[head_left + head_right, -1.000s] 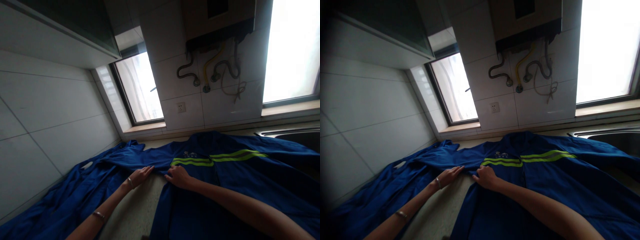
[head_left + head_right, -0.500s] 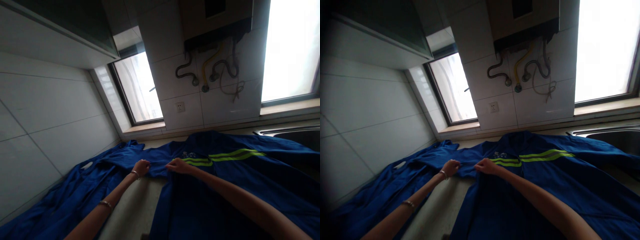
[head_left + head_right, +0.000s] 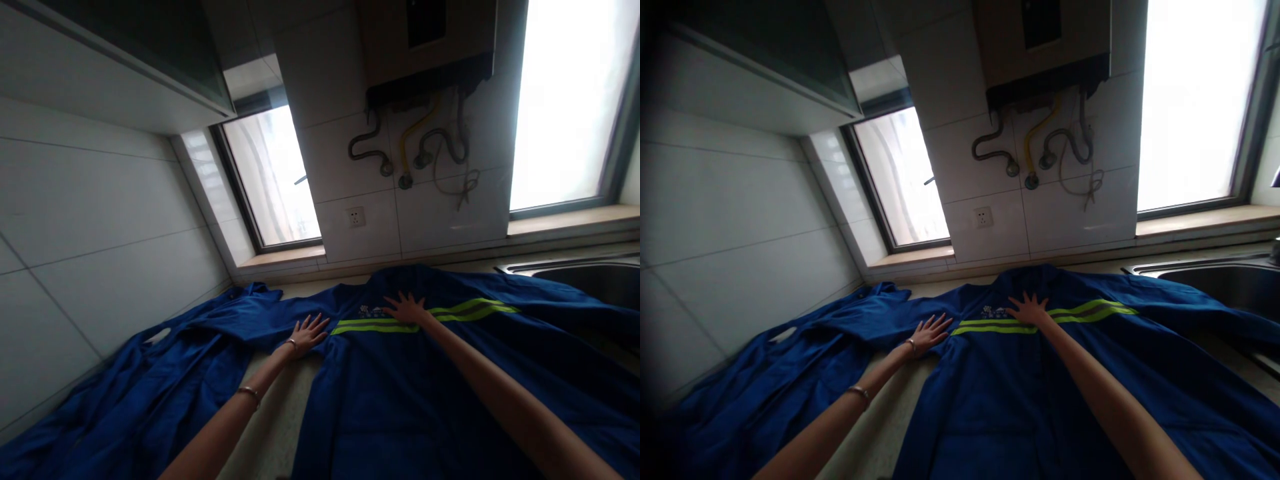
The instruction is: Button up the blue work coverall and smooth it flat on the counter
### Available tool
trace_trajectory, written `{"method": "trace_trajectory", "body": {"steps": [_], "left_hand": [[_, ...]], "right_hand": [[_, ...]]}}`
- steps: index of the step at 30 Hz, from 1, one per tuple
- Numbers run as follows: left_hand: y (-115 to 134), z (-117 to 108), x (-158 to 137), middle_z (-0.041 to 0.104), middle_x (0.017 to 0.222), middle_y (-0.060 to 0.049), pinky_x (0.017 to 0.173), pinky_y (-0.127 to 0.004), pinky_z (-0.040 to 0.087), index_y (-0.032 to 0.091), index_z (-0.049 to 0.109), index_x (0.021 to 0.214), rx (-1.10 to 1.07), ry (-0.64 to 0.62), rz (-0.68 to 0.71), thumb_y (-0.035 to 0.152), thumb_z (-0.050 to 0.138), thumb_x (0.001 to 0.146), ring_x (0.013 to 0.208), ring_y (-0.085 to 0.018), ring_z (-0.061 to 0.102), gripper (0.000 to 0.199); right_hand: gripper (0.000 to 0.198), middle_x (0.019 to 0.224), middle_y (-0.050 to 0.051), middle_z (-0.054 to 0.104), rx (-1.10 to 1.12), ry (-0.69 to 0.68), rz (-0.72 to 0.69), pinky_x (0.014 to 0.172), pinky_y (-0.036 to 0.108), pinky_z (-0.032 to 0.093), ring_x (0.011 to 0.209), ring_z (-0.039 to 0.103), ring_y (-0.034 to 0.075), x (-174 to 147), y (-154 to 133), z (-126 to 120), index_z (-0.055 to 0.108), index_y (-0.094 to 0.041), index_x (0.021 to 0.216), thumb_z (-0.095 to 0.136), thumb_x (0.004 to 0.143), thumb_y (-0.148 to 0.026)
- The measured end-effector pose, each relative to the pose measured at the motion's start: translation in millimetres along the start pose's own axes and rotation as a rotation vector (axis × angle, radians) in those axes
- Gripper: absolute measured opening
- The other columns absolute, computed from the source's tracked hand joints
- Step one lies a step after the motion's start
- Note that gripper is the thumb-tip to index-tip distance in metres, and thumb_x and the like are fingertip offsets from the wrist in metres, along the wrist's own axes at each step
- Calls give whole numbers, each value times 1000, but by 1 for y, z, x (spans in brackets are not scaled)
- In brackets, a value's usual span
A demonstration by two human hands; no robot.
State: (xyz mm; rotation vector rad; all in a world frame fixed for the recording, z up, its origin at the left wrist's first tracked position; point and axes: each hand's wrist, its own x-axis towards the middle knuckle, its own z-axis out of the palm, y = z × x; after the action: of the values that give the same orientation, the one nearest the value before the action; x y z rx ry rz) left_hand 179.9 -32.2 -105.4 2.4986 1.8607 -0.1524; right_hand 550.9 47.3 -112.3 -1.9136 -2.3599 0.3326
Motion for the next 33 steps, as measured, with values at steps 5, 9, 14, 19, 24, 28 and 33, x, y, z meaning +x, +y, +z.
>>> {"method": "trace_trajectory", "body": {"steps": [5,9,14,19,24,28,33], "left_hand": [[6,-21,0,14,150,-6,97,-64,20,38,15,142,37,-77,0,45,29,91,135,-35,14,53],[39,-37,12,27,145,-12,101,-57,23,26,38,135,61,-116,-124,39,40,84,132,-34,24,53],[92,-24,28,17,148,-14,105,-55,16,16,30,139,21,84,-90,45,26,89,136,-34,10,58],[94,-8,31,7,151,-1,103,-61,12,32,17,143,-44,-6,4,55,17,89,137,-33,4,58],[82,-11,35,4,151,-1,103,-59,16,33,14,143,-45,9,57,56,17,90,137,-32,6,58],[85,-16,35,5,151,-2,105,-58,13,31,14,143,-1,52,90,50,20,92,137,-31,4,55],[97,-16,27,16,150,-4,111,-44,13,24,29,140,85,146,291,28,33,91,138,-24,8,49]], "right_hand": [[58,145,5,30,116,84,-132,100,61,18,131,25,34,-9,16,-19,34,-35,137,27,85,-62],[49,136,9,43,154,238,-153,103,35,30,124,40,22,-37,50,-34,44,-19,134,26,91,-36],[56,148,10,22,-72,232,11,98,62,20,132,19,38,-81,90,-20,37,-30,137,33,86,-54],[59,151,3,12,-98,106,52,97,66,13,135,12,36,-84,111,-5,20,-43,140,22,85,-64],[59,151,1,13,-102,120,40,99,62,15,134,15,34,-65,118,-11,22,-42,139,19,85,-65],[59,151,2,13,-97,100,54,99,62,14,135,14,34,-61,117,-15,22,-41,139,20,85,-64],[52,147,9,23,-142,175,-4,102,60,13,134,18,33,-85,95,-30,35,-29,138,31,89,-45]]}}
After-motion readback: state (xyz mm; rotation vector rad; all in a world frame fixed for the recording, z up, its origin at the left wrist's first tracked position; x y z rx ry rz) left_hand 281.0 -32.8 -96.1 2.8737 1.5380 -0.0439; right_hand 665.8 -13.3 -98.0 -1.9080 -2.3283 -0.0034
